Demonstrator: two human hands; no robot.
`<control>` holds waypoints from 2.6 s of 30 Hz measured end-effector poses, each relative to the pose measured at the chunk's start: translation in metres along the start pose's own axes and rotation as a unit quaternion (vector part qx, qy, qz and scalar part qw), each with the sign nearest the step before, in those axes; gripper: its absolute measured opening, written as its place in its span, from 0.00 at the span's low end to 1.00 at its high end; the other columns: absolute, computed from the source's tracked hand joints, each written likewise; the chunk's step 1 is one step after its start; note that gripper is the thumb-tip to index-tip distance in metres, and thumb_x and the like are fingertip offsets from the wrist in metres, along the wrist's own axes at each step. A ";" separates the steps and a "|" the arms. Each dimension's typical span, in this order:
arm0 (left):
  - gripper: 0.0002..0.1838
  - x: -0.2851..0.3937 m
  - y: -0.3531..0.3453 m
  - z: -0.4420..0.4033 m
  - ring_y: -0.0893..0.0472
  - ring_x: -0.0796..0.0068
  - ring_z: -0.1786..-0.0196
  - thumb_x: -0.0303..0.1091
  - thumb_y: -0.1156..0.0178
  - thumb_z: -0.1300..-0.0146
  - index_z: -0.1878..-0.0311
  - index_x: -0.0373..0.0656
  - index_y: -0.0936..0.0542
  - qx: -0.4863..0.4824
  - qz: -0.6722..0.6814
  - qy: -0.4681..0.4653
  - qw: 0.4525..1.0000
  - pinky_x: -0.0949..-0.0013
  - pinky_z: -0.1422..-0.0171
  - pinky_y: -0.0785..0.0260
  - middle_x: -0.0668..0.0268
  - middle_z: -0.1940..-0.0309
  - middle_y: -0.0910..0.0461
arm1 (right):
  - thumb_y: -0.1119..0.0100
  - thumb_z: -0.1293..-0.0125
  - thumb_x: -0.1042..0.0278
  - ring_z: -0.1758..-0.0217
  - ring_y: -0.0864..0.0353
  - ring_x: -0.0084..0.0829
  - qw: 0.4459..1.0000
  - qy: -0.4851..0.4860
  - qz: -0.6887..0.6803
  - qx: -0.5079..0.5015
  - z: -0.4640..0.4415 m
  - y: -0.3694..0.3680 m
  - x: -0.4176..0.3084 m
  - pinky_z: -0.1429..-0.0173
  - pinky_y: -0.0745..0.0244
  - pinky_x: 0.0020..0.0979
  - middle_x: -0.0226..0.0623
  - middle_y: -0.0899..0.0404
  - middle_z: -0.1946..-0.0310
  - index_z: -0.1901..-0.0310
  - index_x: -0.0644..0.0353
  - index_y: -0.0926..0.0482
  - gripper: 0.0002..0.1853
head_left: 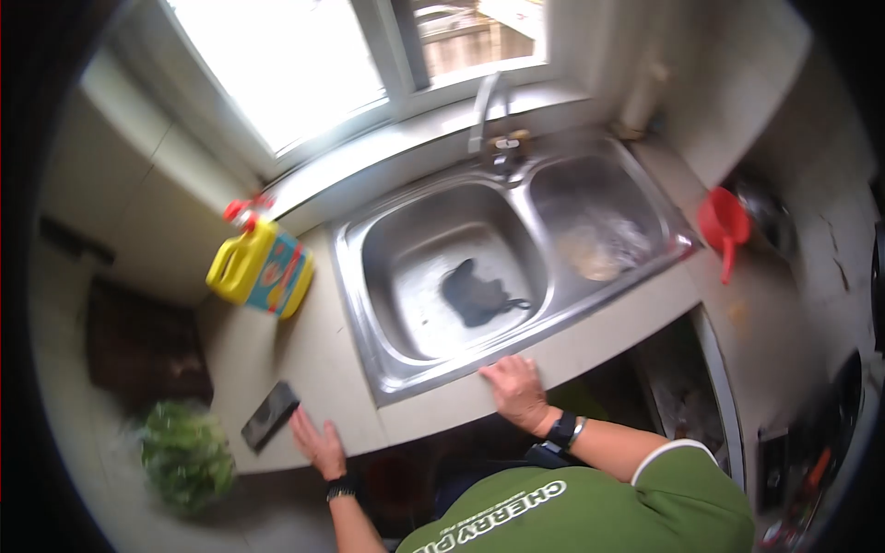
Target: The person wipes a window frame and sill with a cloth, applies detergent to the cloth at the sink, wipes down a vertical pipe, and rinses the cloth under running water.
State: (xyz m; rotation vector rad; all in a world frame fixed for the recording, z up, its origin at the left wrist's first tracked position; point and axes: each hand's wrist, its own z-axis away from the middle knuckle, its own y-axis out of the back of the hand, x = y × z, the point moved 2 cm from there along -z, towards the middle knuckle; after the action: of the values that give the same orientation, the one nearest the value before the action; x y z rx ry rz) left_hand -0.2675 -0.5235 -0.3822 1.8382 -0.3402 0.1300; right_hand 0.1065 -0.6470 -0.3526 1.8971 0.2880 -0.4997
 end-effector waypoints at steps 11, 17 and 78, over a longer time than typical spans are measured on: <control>0.34 0.004 0.002 0.000 0.48 0.56 0.28 0.42 0.43 0.42 0.32 0.45 0.40 0.005 -0.015 0.022 1.000 0.50 0.27 0.58 0.57 0.33 0.43 | 0.42 0.47 0.75 0.63 0.31 0.34 1.000 0.014 -0.015 0.024 -0.005 -0.003 -0.006 0.59 0.41 0.35 0.31 0.31 0.71 0.61 0.54 0.21 0.10; 0.35 0.004 0.000 0.000 0.47 0.56 0.28 0.43 0.42 0.42 0.32 0.46 0.39 0.012 -0.027 0.022 0.999 0.50 0.28 0.57 0.57 0.33 0.42 | 0.42 0.46 0.75 0.63 0.31 0.34 1.000 0.013 -0.020 0.018 -0.005 -0.002 -0.007 0.59 0.41 0.35 0.32 0.31 0.71 0.62 0.55 0.21 0.09; 0.20 0.385 -0.088 -0.201 0.29 0.51 0.40 0.33 0.50 0.31 0.43 0.27 0.35 -0.445 0.787 0.276 0.325 0.57 0.35 0.34 0.45 0.44 0.32 | 0.52 0.33 0.64 0.25 0.55 0.45 0.978 -0.002 0.142 -0.155 -0.292 0.047 0.154 0.26 0.54 0.35 0.48 0.64 0.27 0.29 0.63 0.58 0.36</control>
State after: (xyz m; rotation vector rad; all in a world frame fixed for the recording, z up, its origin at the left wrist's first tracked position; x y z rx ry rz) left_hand 0.1417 -0.3726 -0.3041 -0.3264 -1.2618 1.5155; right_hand 0.3222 -0.3994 -0.2956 1.5979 0.0813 -0.2484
